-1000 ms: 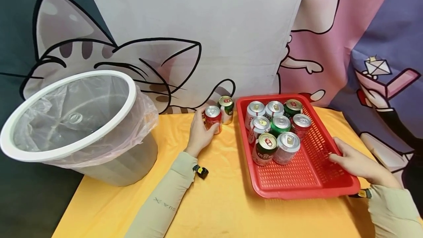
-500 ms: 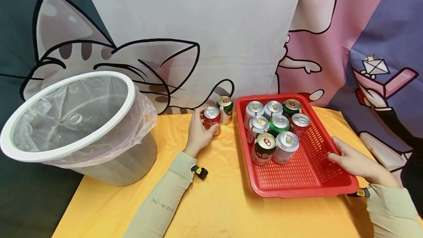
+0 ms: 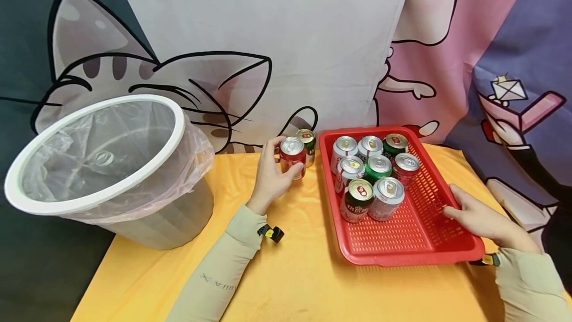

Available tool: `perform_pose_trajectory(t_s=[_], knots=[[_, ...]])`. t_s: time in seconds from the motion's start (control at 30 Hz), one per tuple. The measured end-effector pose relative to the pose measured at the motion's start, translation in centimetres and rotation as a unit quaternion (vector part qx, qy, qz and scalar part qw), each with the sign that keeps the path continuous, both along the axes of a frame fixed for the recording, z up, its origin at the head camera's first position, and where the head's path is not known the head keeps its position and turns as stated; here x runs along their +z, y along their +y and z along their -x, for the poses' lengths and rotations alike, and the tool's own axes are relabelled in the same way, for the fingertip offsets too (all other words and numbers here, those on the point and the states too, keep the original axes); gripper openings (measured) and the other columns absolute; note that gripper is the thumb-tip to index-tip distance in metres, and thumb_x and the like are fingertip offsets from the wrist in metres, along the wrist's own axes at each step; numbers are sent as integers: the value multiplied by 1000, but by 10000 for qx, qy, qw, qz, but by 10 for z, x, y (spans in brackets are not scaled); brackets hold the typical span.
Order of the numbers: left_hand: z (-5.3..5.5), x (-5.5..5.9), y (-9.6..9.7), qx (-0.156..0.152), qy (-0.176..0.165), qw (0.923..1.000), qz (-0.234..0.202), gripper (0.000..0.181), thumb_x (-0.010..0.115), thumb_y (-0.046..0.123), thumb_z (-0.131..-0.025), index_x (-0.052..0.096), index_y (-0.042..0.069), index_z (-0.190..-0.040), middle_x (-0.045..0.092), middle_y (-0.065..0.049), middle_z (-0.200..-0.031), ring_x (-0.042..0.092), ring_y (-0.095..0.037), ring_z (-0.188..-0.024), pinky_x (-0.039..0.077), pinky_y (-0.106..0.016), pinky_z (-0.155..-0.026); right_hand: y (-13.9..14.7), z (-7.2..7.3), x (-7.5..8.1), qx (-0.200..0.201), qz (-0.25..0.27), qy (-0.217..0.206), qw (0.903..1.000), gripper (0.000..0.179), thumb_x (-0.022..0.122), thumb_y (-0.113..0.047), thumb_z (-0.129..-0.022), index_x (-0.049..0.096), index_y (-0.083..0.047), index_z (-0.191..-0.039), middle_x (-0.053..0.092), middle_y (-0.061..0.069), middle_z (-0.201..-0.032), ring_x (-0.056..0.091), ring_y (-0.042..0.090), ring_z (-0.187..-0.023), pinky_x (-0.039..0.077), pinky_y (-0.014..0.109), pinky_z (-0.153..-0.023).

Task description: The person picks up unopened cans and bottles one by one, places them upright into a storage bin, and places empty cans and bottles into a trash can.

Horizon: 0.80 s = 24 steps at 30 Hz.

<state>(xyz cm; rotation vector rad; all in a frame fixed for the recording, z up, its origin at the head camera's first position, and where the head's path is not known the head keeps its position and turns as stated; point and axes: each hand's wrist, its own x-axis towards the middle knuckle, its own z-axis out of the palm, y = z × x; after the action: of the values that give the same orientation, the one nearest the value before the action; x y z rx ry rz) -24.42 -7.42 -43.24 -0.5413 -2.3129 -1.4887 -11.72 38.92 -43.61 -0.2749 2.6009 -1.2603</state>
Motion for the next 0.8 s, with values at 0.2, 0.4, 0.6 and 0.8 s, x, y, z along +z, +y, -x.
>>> perform_pose_trajectory(t_s=[0.2,0.4,0.6,0.8], knots=[[-20,24,6,-494,201,9985,-111,75,86,17,-82,47,10,-145,56,-5,-132,55,-20,-119,49,-40,-96,1,0,-1,51,53,82,9999,39,46,5,-102,31,14,-136,63,17,-103,71,11,-76,62,34,-62],[-47,46,15,-1077,256,9936,-233,78,87,17,-81,47,16,-148,56,-4,-133,57,-18,-118,51,-37,-96,3,0,-3,100,317,-143,9993,39,45,4,-103,28,14,-138,64,17,-103,74,16,-74,63,38,-61],[-72,62,28,-1718,234,9847,-162,78,88,17,-81,49,13,-147,59,-2,-133,56,-16,-125,49,-34,-104,4,1,-4,150,463,-192,9986,41,45,4,-104,27,14,-139,65,17,-104,74,18,-75,63,39,-61],[-88,68,53,-2457,106,9689,279,76,87,19,-81,48,14,-146,54,-1,-130,56,-11,-116,52,-28,-98,4,1,-3,183,488,-144,9985,41,45,4,-104,27,14,-139,64,16,-104,74,17,-77,63,39,-62]])
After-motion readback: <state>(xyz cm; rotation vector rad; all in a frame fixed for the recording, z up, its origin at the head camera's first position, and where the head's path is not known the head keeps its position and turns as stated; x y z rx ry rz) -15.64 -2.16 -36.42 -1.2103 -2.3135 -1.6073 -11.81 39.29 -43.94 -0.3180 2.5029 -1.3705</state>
